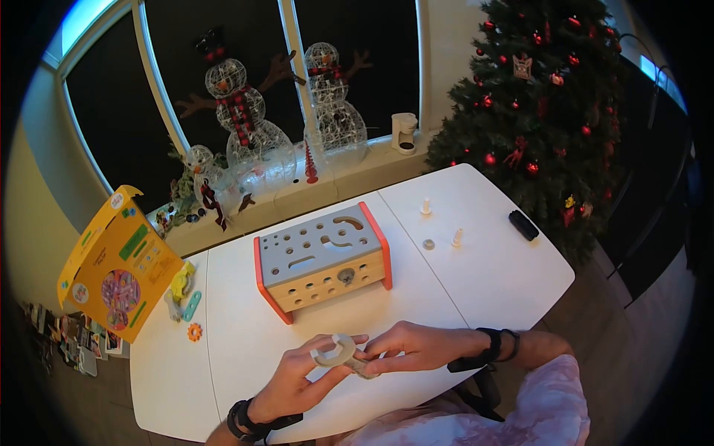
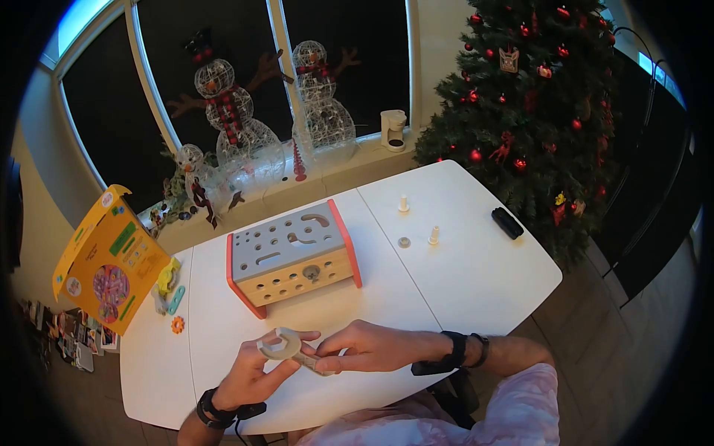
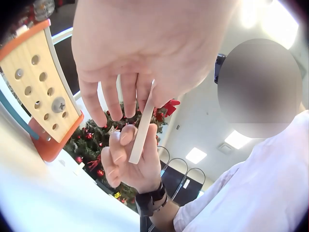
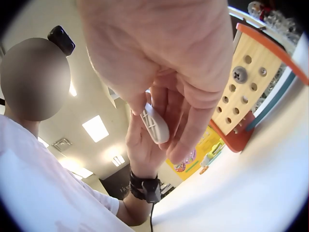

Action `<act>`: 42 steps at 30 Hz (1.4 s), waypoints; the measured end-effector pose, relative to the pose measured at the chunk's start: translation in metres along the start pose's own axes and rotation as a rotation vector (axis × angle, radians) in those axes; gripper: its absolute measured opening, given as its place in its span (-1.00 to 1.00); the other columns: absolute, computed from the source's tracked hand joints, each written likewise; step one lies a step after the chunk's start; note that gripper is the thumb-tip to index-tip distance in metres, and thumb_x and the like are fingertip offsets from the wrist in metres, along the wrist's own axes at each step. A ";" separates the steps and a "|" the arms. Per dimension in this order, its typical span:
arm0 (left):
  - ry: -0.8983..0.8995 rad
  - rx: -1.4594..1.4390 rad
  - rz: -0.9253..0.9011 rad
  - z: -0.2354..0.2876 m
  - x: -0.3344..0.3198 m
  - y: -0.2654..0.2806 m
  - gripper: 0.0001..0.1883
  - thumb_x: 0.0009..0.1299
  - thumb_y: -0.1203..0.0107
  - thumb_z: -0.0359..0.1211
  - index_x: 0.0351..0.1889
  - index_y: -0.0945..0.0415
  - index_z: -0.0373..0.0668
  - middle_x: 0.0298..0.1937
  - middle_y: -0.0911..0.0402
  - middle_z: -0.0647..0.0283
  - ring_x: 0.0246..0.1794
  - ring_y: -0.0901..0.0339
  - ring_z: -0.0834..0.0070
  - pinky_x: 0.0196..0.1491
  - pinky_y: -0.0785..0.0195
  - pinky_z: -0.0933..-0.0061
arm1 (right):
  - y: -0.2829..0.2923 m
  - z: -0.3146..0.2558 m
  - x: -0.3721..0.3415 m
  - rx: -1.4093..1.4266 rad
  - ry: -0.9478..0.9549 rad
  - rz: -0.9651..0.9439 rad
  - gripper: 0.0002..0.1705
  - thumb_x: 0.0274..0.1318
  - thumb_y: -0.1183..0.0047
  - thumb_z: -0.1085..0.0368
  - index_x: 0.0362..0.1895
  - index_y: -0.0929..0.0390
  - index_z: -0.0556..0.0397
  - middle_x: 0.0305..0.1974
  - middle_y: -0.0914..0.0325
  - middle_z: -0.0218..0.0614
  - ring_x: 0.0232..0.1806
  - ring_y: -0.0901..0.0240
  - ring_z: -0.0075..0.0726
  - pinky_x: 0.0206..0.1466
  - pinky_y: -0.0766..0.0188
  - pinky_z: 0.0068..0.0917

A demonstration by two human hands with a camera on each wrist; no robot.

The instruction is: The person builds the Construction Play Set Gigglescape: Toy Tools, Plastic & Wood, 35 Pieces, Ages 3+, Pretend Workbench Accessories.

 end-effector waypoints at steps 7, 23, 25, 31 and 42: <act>0.195 -0.152 0.073 -0.019 -0.021 0.018 -0.82 0.73 -0.17 -0.43 0.17 -0.64 -0.33 0.01 -0.86 0.08 0.02 -0.82 0.31 0.16 -0.67 0.23 | 0.075 0.012 -0.031 -0.229 -0.012 0.418 -0.70 0.59 -0.26 0.17 0.13 -0.80 0.13 -0.04 -0.89 -0.26 -0.06 -0.84 -0.32 0.02 -0.79 -0.35; 0.254 0.040 0.135 -0.029 -0.052 0.055 -0.79 0.64 -0.37 -0.30 -0.04 -0.73 -0.29 -0.29 -0.72 0.27 -0.39 -0.71 0.48 -0.24 -0.70 0.43 | 0.257 0.190 -0.181 -0.663 -0.435 1.211 -0.30 0.11 -0.57 0.31 0.32 -0.55 -0.02 -0.09 -0.55 -0.31 -0.31 -0.43 -0.45 -0.28 -0.47 -0.39; 0.297 0.064 0.137 -0.030 -0.054 0.061 -0.79 0.62 -0.40 -0.29 -0.05 -0.74 -0.28 -0.27 -0.72 0.26 -0.36 -0.74 0.48 -0.25 -0.72 0.43 | 0.261 0.203 -0.180 -0.633 -0.427 1.159 -0.36 0.08 -0.58 0.30 0.24 -0.58 0.00 -0.20 -0.55 -0.37 -0.42 -0.40 -0.49 -0.35 -0.45 -0.42; 0.351 0.098 0.114 -0.028 -0.060 0.067 -0.81 0.53 -0.49 -0.33 -0.11 -0.78 -0.26 -0.21 -0.77 0.26 -0.24 -0.79 0.49 -0.23 -0.76 0.44 | 0.268 0.216 -0.171 -0.464 -0.398 1.092 -0.74 0.05 -0.53 0.34 -0.17 -0.78 0.09 -0.36 -0.76 -0.37 -0.31 -0.69 -0.44 -0.21 -0.57 -0.41; 0.467 0.185 0.244 -0.044 -0.067 0.077 -0.82 0.42 -0.56 -0.41 -0.08 -0.86 -0.24 -0.24 -0.83 0.25 -0.28 -0.80 0.55 -0.22 -0.74 0.49 | 0.248 0.172 -0.147 -0.293 -0.331 1.058 -0.76 0.30 -0.31 0.44 0.02 -0.62 0.13 -0.23 -0.66 -0.37 -0.27 -0.67 -0.54 -0.23 -0.68 -0.46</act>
Point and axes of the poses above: each hand's wrist, its own x-axis towards the middle knuckle, its own y-axis out of the back of the hand, z = x × y, the point moved 7 cm from there along x, towards the middle knuckle
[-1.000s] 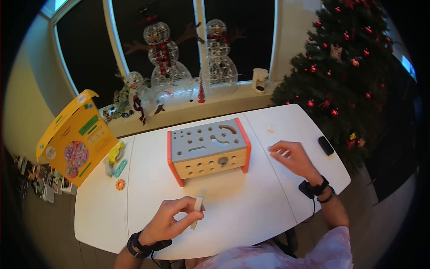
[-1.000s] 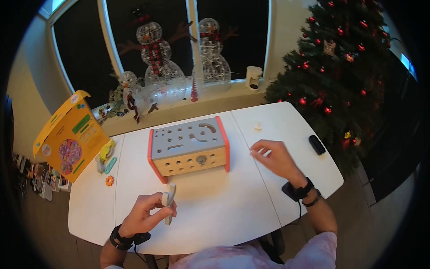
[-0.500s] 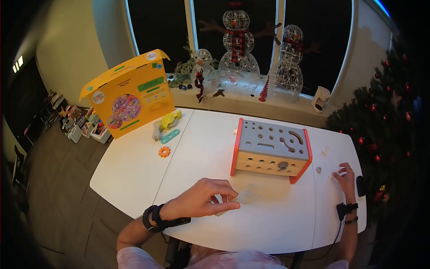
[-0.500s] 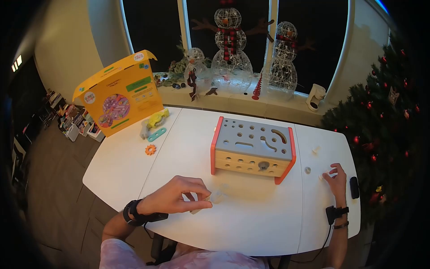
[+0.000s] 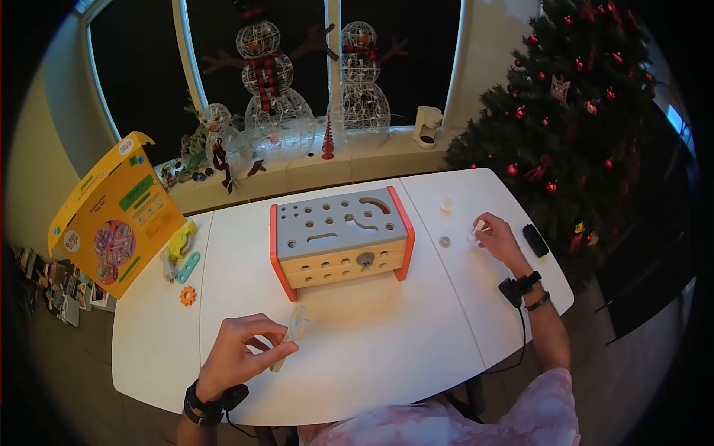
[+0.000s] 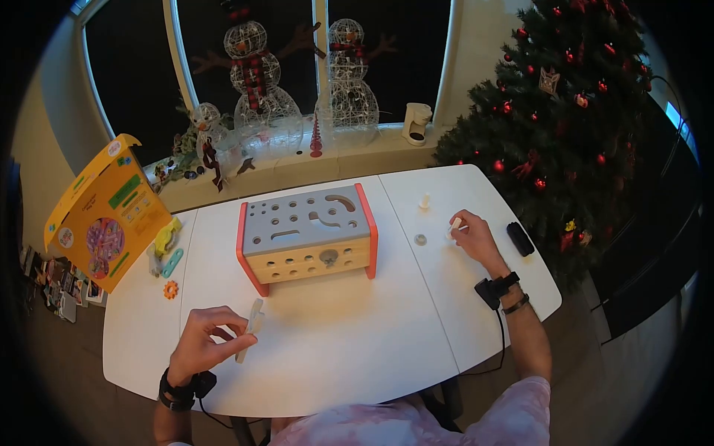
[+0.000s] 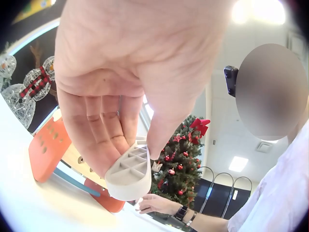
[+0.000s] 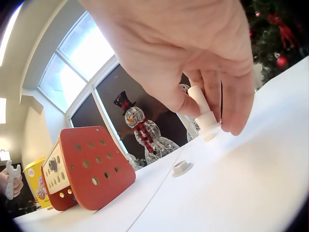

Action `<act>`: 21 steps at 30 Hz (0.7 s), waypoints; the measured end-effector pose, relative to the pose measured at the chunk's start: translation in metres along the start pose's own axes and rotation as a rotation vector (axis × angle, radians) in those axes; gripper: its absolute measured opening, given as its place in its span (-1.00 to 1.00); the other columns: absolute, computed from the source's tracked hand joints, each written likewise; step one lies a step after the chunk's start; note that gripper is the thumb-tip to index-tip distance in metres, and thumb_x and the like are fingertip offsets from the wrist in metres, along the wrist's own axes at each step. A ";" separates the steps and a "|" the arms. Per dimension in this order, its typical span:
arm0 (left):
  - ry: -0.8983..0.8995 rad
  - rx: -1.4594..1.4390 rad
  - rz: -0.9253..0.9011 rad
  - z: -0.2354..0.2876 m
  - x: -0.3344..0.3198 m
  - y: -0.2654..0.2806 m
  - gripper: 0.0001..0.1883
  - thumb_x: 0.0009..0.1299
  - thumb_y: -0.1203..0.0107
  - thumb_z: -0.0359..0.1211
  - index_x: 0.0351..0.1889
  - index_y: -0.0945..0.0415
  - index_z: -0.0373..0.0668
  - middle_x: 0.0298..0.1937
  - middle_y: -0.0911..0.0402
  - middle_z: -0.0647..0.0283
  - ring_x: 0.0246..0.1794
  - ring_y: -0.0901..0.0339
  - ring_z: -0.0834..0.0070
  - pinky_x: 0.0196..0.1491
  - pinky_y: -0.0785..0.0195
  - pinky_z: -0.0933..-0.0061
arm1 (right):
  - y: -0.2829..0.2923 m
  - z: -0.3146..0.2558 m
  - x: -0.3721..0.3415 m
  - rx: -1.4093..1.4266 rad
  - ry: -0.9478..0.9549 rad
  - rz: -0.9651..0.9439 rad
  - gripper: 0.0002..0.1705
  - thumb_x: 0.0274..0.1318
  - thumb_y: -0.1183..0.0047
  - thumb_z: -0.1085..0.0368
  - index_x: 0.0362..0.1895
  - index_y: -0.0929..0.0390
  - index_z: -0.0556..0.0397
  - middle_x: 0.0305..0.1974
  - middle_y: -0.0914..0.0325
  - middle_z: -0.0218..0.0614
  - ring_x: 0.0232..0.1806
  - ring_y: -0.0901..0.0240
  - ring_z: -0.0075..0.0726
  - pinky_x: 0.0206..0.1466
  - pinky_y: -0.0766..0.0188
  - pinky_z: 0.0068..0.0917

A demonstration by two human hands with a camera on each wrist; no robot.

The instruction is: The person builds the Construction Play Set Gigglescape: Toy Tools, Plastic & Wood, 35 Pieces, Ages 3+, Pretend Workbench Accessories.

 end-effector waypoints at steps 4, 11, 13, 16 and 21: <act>0.003 0.005 0.015 -0.003 0.000 0.001 -0.81 0.40 -0.58 -0.42 -0.07 -0.87 -0.24 -0.25 -0.83 0.25 -0.28 -0.80 0.56 -0.22 -0.74 0.50 | -0.004 -0.012 -0.005 0.010 -0.065 -0.021 -0.71 0.38 -0.19 0.47 0.15 -0.54 0.09 -0.13 -0.64 -0.36 -0.14 -0.69 -0.53 -0.16 -0.76 -0.44; -0.014 0.013 0.030 -0.001 0.001 0.003 -0.79 0.37 -0.61 -0.42 -0.08 -0.87 -0.23 -0.23 -0.85 0.26 -0.26 -0.81 0.54 -0.16 -0.75 0.47 | -0.009 -0.023 -0.007 0.039 -0.016 -0.017 -0.68 0.37 -0.22 0.43 0.12 -0.42 0.07 -0.29 -0.61 -0.32 -0.33 -0.61 -0.51 -0.31 -0.66 -0.45; -0.019 0.016 0.038 0.000 0.002 0.004 -0.79 0.36 -0.61 -0.42 -0.08 -0.87 -0.23 -0.22 -0.85 0.25 -0.25 -0.82 0.53 -0.14 -0.76 0.46 | -0.009 -0.031 -0.010 0.034 -0.015 -0.031 -0.69 0.37 -0.22 0.43 0.10 -0.43 0.08 -0.30 -0.61 -0.32 -0.34 -0.61 -0.51 -0.32 -0.65 -0.45; -0.041 0.023 0.025 0.002 0.001 0.004 -0.77 0.35 -0.61 -0.43 -0.06 -0.86 -0.23 -0.20 -0.86 0.22 -0.23 -0.83 0.51 -0.09 -0.78 0.44 | -0.012 -0.041 -0.013 0.012 -0.015 -0.062 -0.69 0.35 -0.20 0.45 0.10 -0.43 0.08 -0.33 -0.60 -0.33 -0.35 -0.60 -0.53 -0.33 -0.62 -0.46; -0.060 -0.006 -0.011 0.005 0.003 -0.001 -0.76 0.36 -0.57 -0.47 -0.04 -0.84 -0.26 -0.15 -0.87 0.21 -0.16 -0.84 0.46 0.04 -0.80 0.39 | -0.017 -0.065 -0.022 0.008 -0.021 -0.105 -0.75 0.35 -0.14 0.46 0.07 -0.46 0.09 -0.37 -0.58 -0.35 -0.36 -0.59 -0.54 -0.34 -0.61 -0.47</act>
Point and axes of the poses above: each hand's wrist, its own x-axis towards the middle knuckle, its own y-axis out of the back of the hand, z = x × y, the point moved 7 cm from there along x, towards the middle knuckle
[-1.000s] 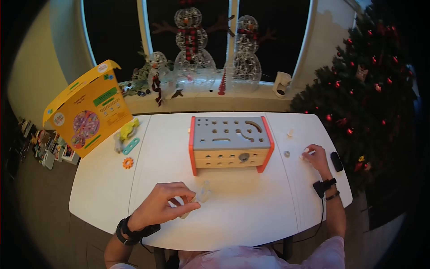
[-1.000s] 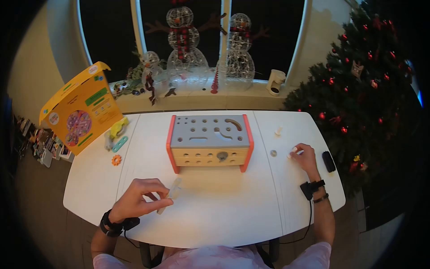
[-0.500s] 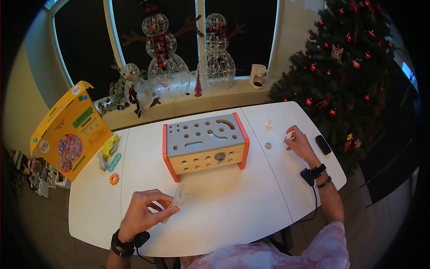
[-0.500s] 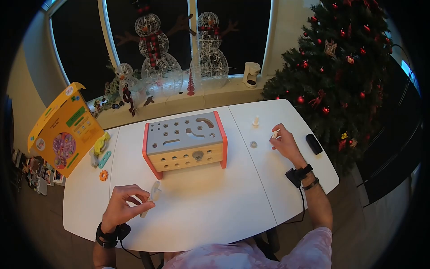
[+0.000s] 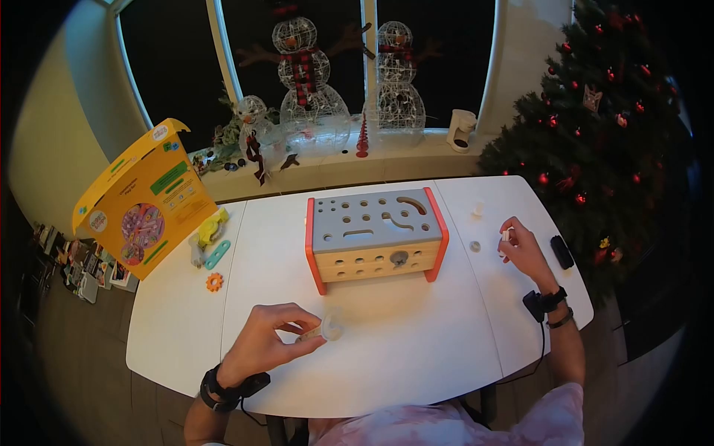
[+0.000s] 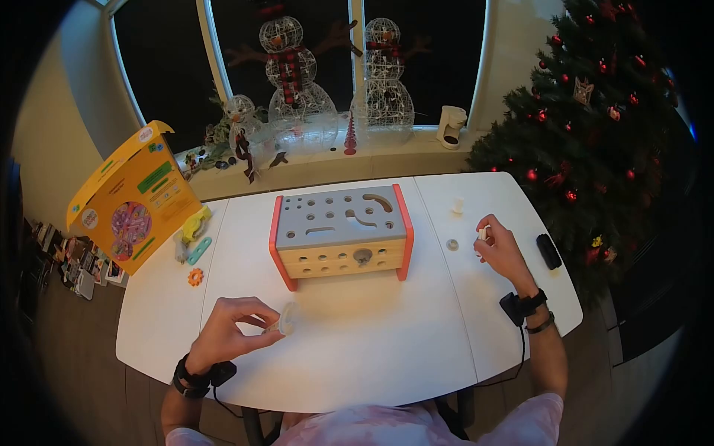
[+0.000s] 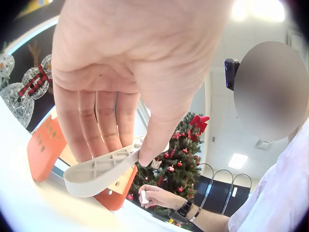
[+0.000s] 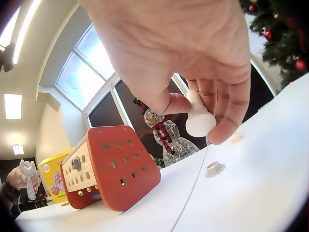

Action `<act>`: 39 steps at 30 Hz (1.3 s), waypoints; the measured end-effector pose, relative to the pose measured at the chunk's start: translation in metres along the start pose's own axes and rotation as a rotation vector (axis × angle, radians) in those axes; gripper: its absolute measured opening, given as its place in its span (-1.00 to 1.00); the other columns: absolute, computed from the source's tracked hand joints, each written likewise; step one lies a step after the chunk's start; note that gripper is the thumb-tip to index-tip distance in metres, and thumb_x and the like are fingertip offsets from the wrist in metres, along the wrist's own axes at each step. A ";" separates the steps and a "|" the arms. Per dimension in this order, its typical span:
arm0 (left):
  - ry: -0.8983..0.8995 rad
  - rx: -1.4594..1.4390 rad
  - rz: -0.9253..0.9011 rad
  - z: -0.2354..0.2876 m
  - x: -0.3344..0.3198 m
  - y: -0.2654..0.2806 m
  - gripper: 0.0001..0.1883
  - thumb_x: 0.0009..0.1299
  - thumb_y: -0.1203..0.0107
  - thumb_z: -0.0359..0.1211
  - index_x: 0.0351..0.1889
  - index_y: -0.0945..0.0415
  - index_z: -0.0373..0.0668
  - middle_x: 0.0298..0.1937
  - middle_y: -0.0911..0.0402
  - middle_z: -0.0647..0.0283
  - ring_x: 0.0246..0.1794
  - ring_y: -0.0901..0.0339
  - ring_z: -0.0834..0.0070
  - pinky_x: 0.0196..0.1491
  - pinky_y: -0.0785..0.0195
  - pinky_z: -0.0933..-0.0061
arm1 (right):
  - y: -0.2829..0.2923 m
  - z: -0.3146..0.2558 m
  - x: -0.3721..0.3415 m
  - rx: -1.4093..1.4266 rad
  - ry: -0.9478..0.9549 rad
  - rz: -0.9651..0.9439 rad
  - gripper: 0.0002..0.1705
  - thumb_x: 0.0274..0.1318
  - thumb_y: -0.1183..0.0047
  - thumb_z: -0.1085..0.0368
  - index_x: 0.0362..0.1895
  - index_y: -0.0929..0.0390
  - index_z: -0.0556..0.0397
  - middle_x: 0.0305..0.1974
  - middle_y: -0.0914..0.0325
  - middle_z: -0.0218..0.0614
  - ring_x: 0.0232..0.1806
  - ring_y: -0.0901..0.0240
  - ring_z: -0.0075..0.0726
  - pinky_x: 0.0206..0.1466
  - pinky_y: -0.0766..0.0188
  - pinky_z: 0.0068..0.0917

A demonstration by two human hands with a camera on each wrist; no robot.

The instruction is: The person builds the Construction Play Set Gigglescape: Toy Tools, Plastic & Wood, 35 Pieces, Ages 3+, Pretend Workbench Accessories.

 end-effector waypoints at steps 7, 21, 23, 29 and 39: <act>-0.009 -0.029 0.025 -0.003 0.000 -0.002 -0.76 0.41 -0.51 -0.43 0.01 -0.84 -0.27 -0.13 -0.89 0.17 -0.16 -0.87 0.44 0.06 -0.82 0.37 | -0.007 -0.018 -0.006 0.000 0.032 -0.033 -0.76 0.35 -0.09 0.46 0.06 -0.49 0.10 -0.46 -0.50 -0.42 -0.40 -0.56 -0.56 -0.40 -0.52 -0.50; 0.127 -0.041 -0.041 -0.011 -0.001 -0.006 -0.77 0.46 -0.38 -0.50 0.05 -0.85 -0.30 -0.18 -0.91 0.21 -0.17 -0.87 0.50 0.05 -0.81 0.41 | -0.014 -0.072 -0.022 -0.158 0.170 -0.009 -0.74 0.43 0.03 0.39 0.09 -0.63 0.07 -0.51 -0.27 -0.42 -0.48 -0.13 -0.56 -0.38 -0.11 -0.41; 0.129 -0.040 -0.045 -0.011 -0.001 -0.006 -0.78 0.45 -0.38 -0.50 0.04 -0.85 -0.30 -0.17 -0.91 0.21 -0.16 -0.87 0.50 0.05 -0.81 0.41 | -0.014 -0.070 -0.022 -0.148 0.166 -0.006 -0.74 0.43 0.03 0.39 0.09 -0.63 0.08 -0.52 -0.26 -0.42 -0.48 -0.13 -0.56 -0.38 -0.11 -0.40; 0.130 -0.104 -0.029 -0.009 -0.001 -0.007 -0.75 0.45 -0.41 -0.52 0.08 -0.76 -0.30 -0.13 -0.91 0.20 -0.11 -0.88 0.47 0.07 -0.81 0.36 | -0.013 -0.067 -0.023 -0.132 0.198 0.007 -0.72 0.45 0.03 0.39 0.14 -0.58 0.07 -0.51 -0.28 -0.40 -0.47 -0.14 -0.55 -0.37 -0.12 -0.39; -0.053 -0.377 -0.202 0.018 0.009 -0.031 -0.72 0.50 -0.47 -0.46 0.14 -0.75 -0.21 -0.04 -0.87 0.27 0.08 -0.80 0.51 0.16 -0.75 0.33 | -0.058 -0.104 -0.062 0.177 0.155 -0.304 -0.85 0.47 0.00 0.44 0.05 -0.42 0.06 -0.40 -0.39 -0.39 -0.38 -0.29 -0.53 -0.28 -0.30 -0.41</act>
Point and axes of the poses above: each hand's wrist, its own x-axis towards the middle knuckle, its own y-axis out of the back of the hand, z = x × y, the point moved 7 cm from there along x, towards the middle knuckle
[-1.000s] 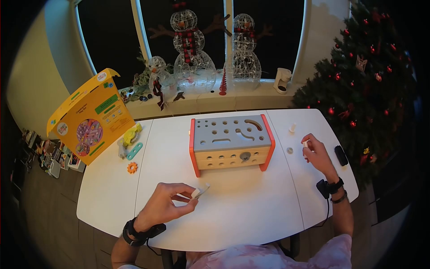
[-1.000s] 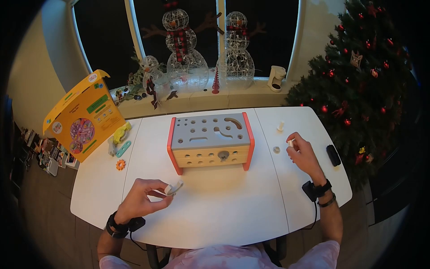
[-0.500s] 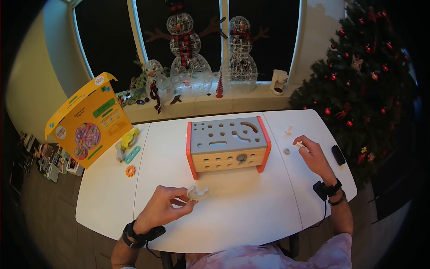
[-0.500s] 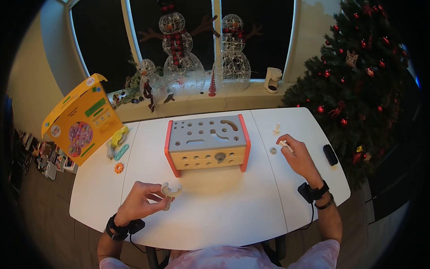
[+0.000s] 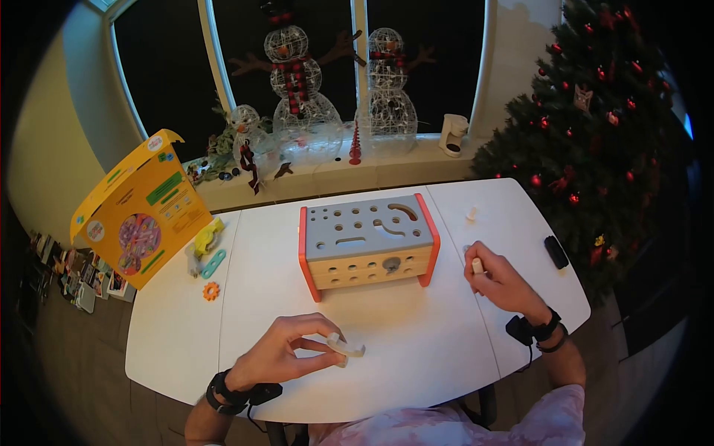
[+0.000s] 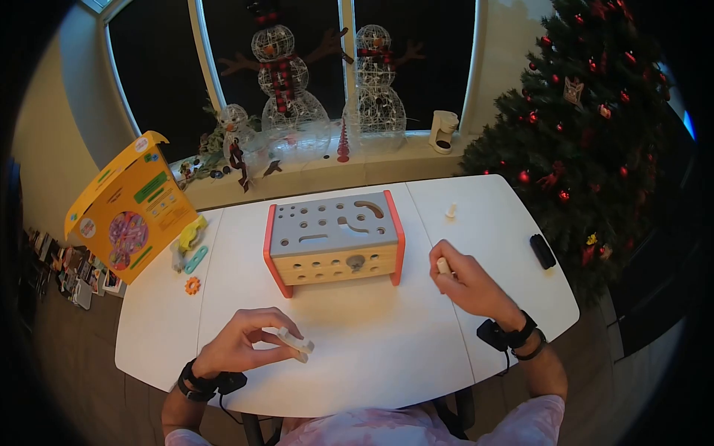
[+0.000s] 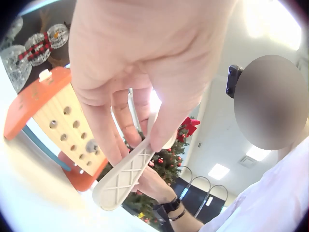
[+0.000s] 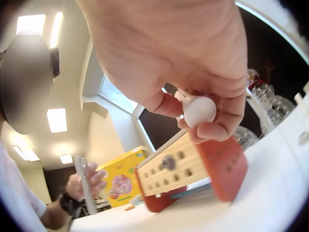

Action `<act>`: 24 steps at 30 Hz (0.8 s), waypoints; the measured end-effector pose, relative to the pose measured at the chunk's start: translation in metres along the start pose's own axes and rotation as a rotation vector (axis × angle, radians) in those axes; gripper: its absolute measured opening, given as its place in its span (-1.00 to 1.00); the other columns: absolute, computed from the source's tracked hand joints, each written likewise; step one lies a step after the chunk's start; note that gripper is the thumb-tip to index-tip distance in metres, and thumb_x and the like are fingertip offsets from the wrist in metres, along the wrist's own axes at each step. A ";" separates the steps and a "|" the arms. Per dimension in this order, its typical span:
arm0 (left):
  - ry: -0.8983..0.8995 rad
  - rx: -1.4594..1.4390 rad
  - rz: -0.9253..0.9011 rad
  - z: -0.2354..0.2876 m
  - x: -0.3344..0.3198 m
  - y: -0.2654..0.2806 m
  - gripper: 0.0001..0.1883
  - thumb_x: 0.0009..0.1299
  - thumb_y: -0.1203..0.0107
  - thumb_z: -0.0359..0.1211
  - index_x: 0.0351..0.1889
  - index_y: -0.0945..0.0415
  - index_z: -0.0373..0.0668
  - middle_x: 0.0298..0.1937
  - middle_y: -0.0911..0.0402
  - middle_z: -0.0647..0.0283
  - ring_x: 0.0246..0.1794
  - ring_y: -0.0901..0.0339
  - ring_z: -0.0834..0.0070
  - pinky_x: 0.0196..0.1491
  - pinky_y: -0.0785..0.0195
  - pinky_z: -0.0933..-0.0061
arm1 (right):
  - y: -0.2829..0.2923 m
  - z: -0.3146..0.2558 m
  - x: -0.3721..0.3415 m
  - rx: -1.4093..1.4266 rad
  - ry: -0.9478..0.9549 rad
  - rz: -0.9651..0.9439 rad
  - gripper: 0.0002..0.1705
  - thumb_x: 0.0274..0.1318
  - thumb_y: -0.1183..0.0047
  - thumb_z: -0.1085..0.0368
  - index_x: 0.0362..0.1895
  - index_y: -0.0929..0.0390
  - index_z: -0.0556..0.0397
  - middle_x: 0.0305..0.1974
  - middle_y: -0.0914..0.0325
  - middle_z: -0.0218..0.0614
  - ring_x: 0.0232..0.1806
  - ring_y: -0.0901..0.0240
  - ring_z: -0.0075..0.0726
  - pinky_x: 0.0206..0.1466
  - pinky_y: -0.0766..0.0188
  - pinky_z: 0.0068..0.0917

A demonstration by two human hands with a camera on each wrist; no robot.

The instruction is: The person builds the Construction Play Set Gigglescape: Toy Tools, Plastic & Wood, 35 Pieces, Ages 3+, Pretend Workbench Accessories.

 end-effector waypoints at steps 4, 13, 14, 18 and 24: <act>-0.201 0.033 -0.204 0.019 0.017 -0.030 -0.73 0.36 -0.55 -0.56 0.01 -0.85 -0.27 -0.04 -0.85 0.19 0.00 -0.72 0.31 0.13 -0.55 0.27 | -0.081 -0.059 -0.031 0.010 0.108 -0.552 -0.70 0.53 -0.25 0.22 0.16 -0.54 0.06 -0.52 -0.33 -0.44 -0.51 -0.22 -0.43 -0.34 -0.21 -0.37; -0.335 -0.039 -0.281 0.021 0.025 -0.054 -0.69 0.38 -0.51 -0.55 0.09 -0.86 -0.20 0.00 -0.89 0.25 0.01 -0.71 0.33 0.10 -0.57 0.28 | -0.114 -0.080 -0.048 0.043 0.273 -0.616 -0.64 0.56 -0.34 0.05 0.24 -0.70 -0.09 -0.60 -0.39 -0.30 -0.58 -0.34 -0.24 -0.40 -0.24 -0.24; -0.342 -0.042 -0.274 0.021 0.025 -0.053 -0.70 0.39 -0.49 -0.56 0.09 -0.86 -0.20 0.01 -0.89 0.24 0.01 -0.71 0.33 0.11 -0.58 0.27 | -0.114 -0.083 -0.050 0.041 0.272 -0.619 -0.64 0.56 -0.34 0.05 0.24 -0.70 -0.09 -0.60 -0.39 -0.30 -0.58 -0.34 -0.24 -0.40 -0.24 -0.24; -0.413 -0.056 -0.265 0.018 0.024 -0.053 -0.67 0.42 -0.46 -0.55 0.14 -0.84 -0.18 0.03 -0.88 0.24 0.04 -0.72 0.32 0.12 -0.58 0.28 | -0.116 -0.081 -0.056 -0.029 0.237 -0.560 -0.62 0.56 -0.33 0.02 0.28 -0.72 -0.13 -0.45 -0.62 -0.27 -0.47 -0.57 -0.14 -0.28 -0.48 -0.29; -0.343 0.181 -0.051 0.029 0.017 -0.040 -0.34 0.48 -0.49 -0.49 0.54 -0.53 -0.15 0.32 -0.67 0.19 0.00 -0.72 0.41 0.05 -0.63 0.36 | -0.050 -0.071 -0.038 -0.290 0.278 -0.055 -0.66 0.30 -0.53 0.34 0.14 -0.84 -0.04 -0.30 -0.84 -0.23 -0.49 -0.69 -0.32 -0.34 -0.57 -0.45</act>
Point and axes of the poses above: each hand's wrist, its own x-axis towards the middle knuckle, its own y-axis out of the back of the hand, z = x × y, the point moved 7 cm from there along x, towards the middle knuckle
